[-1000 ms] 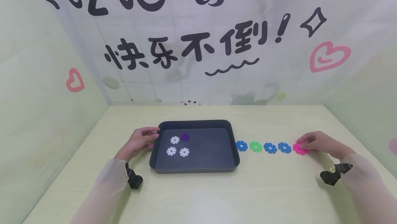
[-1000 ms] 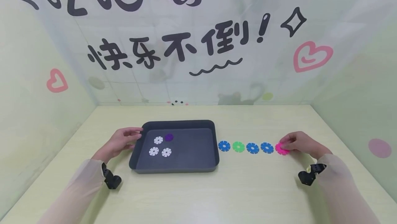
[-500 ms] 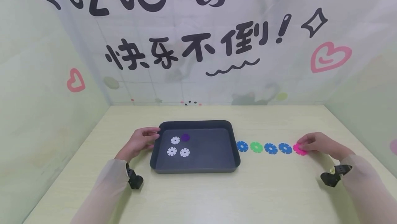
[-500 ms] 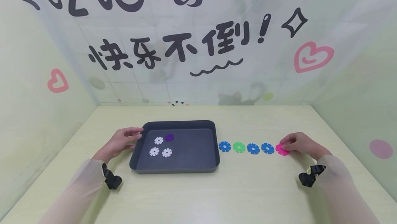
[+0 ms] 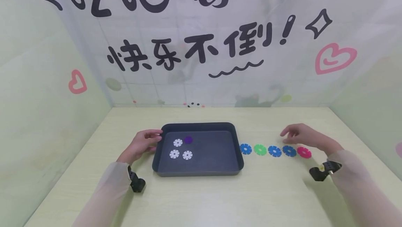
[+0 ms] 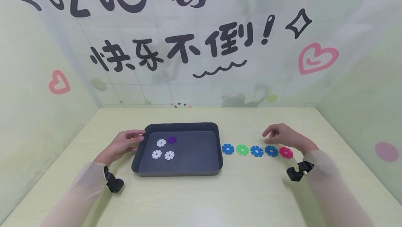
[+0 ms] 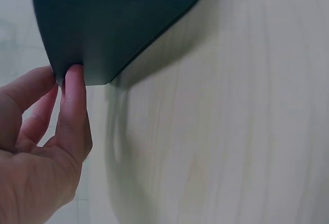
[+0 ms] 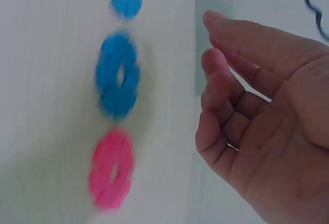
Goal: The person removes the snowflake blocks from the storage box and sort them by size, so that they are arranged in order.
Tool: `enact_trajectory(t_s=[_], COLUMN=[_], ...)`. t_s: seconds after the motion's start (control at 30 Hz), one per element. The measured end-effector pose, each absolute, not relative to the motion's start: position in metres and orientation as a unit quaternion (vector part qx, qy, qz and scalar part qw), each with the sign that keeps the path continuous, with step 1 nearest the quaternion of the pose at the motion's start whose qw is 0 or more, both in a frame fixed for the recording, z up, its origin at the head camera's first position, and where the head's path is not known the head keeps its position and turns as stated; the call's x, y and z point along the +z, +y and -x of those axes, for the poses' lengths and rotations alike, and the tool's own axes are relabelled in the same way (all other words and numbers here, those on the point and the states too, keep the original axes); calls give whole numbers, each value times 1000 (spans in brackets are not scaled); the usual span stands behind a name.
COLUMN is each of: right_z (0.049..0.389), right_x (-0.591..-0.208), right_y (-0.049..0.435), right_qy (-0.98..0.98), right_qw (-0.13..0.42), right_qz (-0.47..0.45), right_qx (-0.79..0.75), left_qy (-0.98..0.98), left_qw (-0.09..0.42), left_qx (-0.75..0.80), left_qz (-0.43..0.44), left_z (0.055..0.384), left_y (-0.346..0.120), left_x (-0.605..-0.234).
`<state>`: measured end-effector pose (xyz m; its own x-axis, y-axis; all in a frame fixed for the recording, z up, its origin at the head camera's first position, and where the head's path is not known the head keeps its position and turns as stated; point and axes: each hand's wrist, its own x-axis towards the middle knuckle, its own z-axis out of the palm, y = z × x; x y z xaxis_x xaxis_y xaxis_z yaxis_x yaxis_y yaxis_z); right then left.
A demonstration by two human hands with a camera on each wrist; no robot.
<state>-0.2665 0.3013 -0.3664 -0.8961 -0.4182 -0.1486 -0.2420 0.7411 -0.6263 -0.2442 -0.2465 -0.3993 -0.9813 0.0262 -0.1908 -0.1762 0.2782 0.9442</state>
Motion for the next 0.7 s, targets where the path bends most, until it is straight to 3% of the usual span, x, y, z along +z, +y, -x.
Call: enact_trajectory(t_s=[0.4,0.7], right_z=[282,294], right_x=[-344,-333], right_y=[176,81], right_qy=[865,837], right_qw=[167,202], right_qz=[334,400], right_qx=[-336,-315], left_qy=[789,788], left_qw=[84,88], left_qx=[607,608], left_qz=[46,46], left_z=[244,244], left_y=[-246,-246], left_x=[-401,-400])
